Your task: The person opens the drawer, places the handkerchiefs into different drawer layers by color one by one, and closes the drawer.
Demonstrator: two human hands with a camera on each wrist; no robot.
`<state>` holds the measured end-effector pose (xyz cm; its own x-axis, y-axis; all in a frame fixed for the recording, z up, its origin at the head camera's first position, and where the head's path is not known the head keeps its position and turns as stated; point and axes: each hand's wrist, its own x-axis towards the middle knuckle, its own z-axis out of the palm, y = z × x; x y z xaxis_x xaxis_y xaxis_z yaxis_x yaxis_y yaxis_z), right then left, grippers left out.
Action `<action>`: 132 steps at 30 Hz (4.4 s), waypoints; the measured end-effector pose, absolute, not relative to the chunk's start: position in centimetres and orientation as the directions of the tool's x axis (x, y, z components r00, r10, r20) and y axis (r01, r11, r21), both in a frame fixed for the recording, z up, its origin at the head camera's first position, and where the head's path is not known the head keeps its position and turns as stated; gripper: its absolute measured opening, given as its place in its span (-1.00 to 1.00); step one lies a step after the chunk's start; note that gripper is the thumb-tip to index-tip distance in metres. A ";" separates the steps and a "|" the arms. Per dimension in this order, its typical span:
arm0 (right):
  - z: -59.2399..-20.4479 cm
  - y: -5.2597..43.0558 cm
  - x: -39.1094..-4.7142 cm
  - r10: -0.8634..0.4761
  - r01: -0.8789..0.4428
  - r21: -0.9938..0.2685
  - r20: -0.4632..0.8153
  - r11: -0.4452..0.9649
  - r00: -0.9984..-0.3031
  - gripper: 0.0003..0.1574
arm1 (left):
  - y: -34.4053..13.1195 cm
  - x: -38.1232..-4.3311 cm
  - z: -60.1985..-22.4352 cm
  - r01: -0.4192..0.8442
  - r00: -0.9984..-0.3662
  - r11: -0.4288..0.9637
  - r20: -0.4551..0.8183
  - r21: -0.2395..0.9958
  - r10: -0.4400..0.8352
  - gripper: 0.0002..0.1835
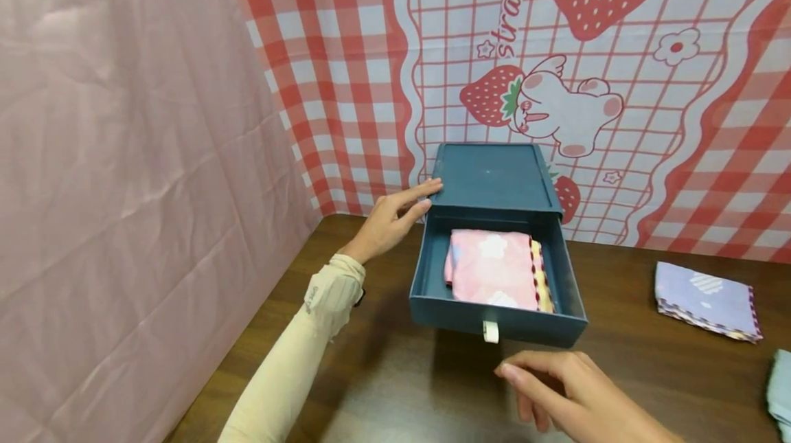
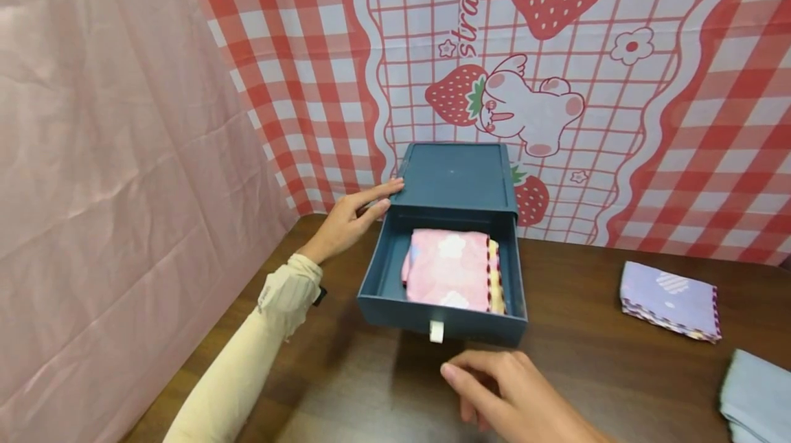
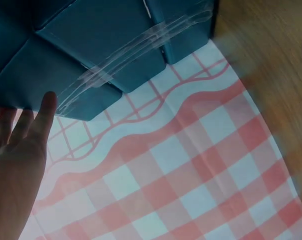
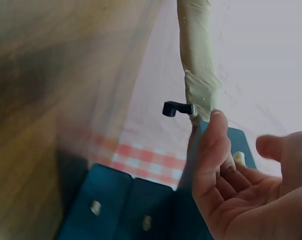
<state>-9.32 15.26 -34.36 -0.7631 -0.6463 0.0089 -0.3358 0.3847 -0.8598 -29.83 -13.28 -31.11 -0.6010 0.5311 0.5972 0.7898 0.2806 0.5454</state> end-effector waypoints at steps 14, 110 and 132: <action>-35.5 13.9 -10.5 -0.642 0.068 -0.996 -0.086 0.053 -0.762 -0.43 | -13.5 -29.5 -30.3 0.758 -0.617 0.217 0.566 0.615 0.547 -0.60; -33.4 12.5 -19.0 -0.305 -0.142 -0.987 0.113 0.073 -0.946 -0.39 | -13.2 -27.2 -29.0 0.675 -0.670 0.178 0.492 0.716 0.556 -0.56; -33.6 12.7 -21.3 -0.265 -0.142 -0.985 0.112 0.095 -0.958 -0.31 | -13.1 -29.7 -31.6 0.693 -0.672 0.204 0.518 0.691 0.529 -0.54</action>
<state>-21.28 12.71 -33.59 -0.9576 -0.2651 0.1125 -0.1419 0.0947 -0.9853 -29.75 -13.15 -31.58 -0.6722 0.5290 0.5181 0.6934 0.2043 0.6910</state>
